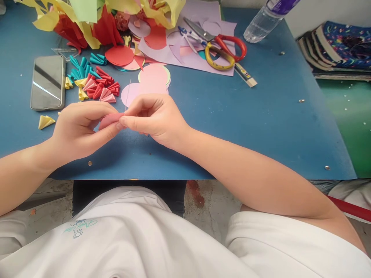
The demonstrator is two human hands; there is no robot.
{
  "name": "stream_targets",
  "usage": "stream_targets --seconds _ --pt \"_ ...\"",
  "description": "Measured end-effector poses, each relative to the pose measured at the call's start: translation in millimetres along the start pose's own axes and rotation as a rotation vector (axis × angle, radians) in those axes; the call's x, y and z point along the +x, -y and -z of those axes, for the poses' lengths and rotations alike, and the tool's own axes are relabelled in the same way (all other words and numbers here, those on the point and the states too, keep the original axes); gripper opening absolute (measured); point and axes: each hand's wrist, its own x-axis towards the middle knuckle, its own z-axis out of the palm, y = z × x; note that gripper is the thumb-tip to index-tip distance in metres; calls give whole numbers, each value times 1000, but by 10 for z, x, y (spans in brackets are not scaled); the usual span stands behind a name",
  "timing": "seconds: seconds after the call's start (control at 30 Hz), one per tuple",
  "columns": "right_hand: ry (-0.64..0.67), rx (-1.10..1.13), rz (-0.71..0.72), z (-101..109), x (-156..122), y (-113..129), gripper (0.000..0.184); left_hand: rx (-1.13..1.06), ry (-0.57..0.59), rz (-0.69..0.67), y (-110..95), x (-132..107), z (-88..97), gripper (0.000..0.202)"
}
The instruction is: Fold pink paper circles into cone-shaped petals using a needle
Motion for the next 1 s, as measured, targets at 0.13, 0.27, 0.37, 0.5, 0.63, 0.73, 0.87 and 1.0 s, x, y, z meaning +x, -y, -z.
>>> stream_targets --seconds 0.13,0.27,0.37,0.5,0.63,0.73,0.87,1.0 --pt "-10 -33 20 -12 0 11 9 -42 -21 140 -39 -1 1 28" --pt "-32 -70 35 -18 -10 20 13 -132 1 285 -28 6 10 29" --pt "-63 -100 -2 -6 -5 3 10 -155 -58 371 -16 7 11 26" --pt "-82 -98 -44 7 9 -26 10 -270 -138 386 -3 -2 -1 25" --pt "-92 -96 -71 5 5 -24 17 -333 -188 327 47 -34 -25 34" --pt "-92 -79 -82 0 -1 -12 17 -280 -190 251 90 -54 -42 34" --pt "-84 -33 -76 -13 4 5 14 -271 -210 189 121 -50 -57 36" --pt "-97 1 -72 -29 9 15 18 -333 -200 208 101 -27 -62 30"
